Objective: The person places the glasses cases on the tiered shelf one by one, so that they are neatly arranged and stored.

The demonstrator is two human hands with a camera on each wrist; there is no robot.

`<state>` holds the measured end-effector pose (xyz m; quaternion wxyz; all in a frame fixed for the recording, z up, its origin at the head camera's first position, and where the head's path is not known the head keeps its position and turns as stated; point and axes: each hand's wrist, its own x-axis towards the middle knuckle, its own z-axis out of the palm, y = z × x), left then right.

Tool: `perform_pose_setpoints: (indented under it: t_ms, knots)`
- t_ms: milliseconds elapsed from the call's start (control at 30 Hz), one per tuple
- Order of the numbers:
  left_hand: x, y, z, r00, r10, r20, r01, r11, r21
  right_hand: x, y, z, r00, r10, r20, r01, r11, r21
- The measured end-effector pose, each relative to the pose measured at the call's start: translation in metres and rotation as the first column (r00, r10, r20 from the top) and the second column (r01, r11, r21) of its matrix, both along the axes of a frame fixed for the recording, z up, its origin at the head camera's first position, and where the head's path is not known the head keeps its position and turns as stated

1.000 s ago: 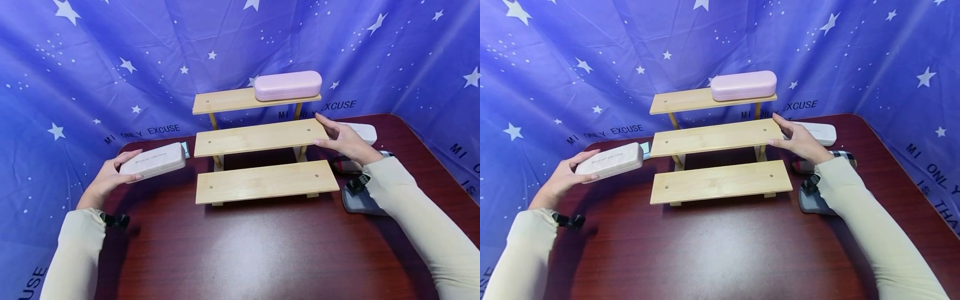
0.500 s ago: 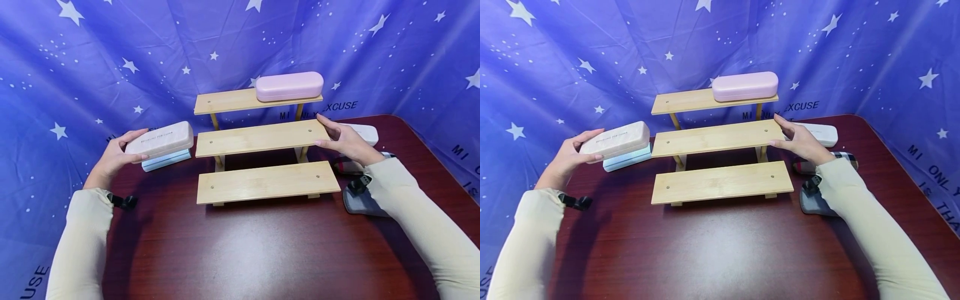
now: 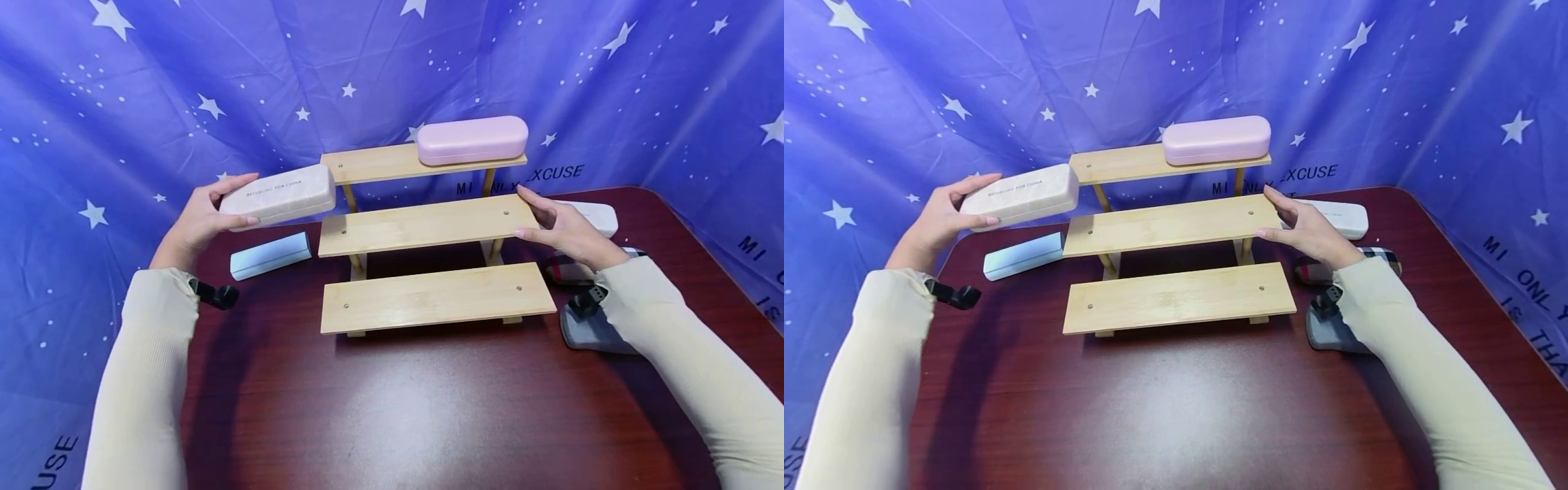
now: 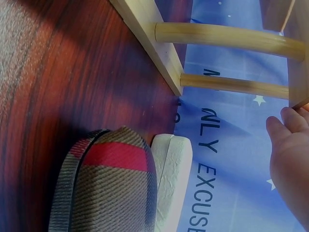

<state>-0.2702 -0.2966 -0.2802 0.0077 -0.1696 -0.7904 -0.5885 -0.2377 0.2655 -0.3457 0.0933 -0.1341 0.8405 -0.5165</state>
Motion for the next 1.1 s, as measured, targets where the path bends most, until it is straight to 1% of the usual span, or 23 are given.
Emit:
perform_pose_setpoints:
  t_ms: [33,100,233,333,467,733,867,967,1100]
  knots:
    - [-0.002,0.002,0.003,1.000,-0.003,0.007,0.003,1.000,0.010,0.000,0.000,0.000,1.000,0.001,0.001,-0.001,1.000,-0.002]
    - [-0.006,0.007,0.007,1.000,-0.002,0.010,0.002,1.000,0.000,0.001,-0.001,-0.001,1.000,0.003,0.007,-0.003,1.000,-0.006]
    - [-0.016,0.018,0.015,1.000,0.006,0.012,-0.005,0.999,-0.052,0.001,-0.001,0.000,1.000,0.000,0.012,0.000,1.000,-0.005]
    - [-0.023,0.025,0.018,1.000,0.015,0.011,-0.014,0.995,-0.095,0.001,-0.001,-0.001,1.000,0.001,0.009,-0.001,1.000,-0.008]
    - [-0.030,0.035,0.021,0.999,0.029,0.022,-0.026,0.993,-0.118,0.000,-0.001,-0.002,1.000,0.012,-0.009,-0.012,1.000,-0.003]
    - [-0.045,0.058,0.025,0.997,0.024,0.072,-0.018,0.996,-0.084,-0.001,0.000,0.000,1.000,0.016,-0.014,-0.016,1.000,-0.005]
    - [-0.045,0.072,0.030,0.998,0.016,0.063,-0.010,0.996,-0.093,-0.001,0.000,0.000,1.000,0.019,-0.016,-0.018,1.000,0.003]
    - [-0.043,0.083,0.033,0.998,0.003,0.067,0.001,0.998,-0.065,-0.001,0.001,-0.001,1.000,0.018,-0.018,-0.018,1.000,0.001]
    - [-0.045,0.090,0.031,0.995,-0.009,0.102,0.013,0.999,-0.037,0.000,0.000,-0.001,1.000,0.020,-0.021,-0.020,1.000,-0.008]
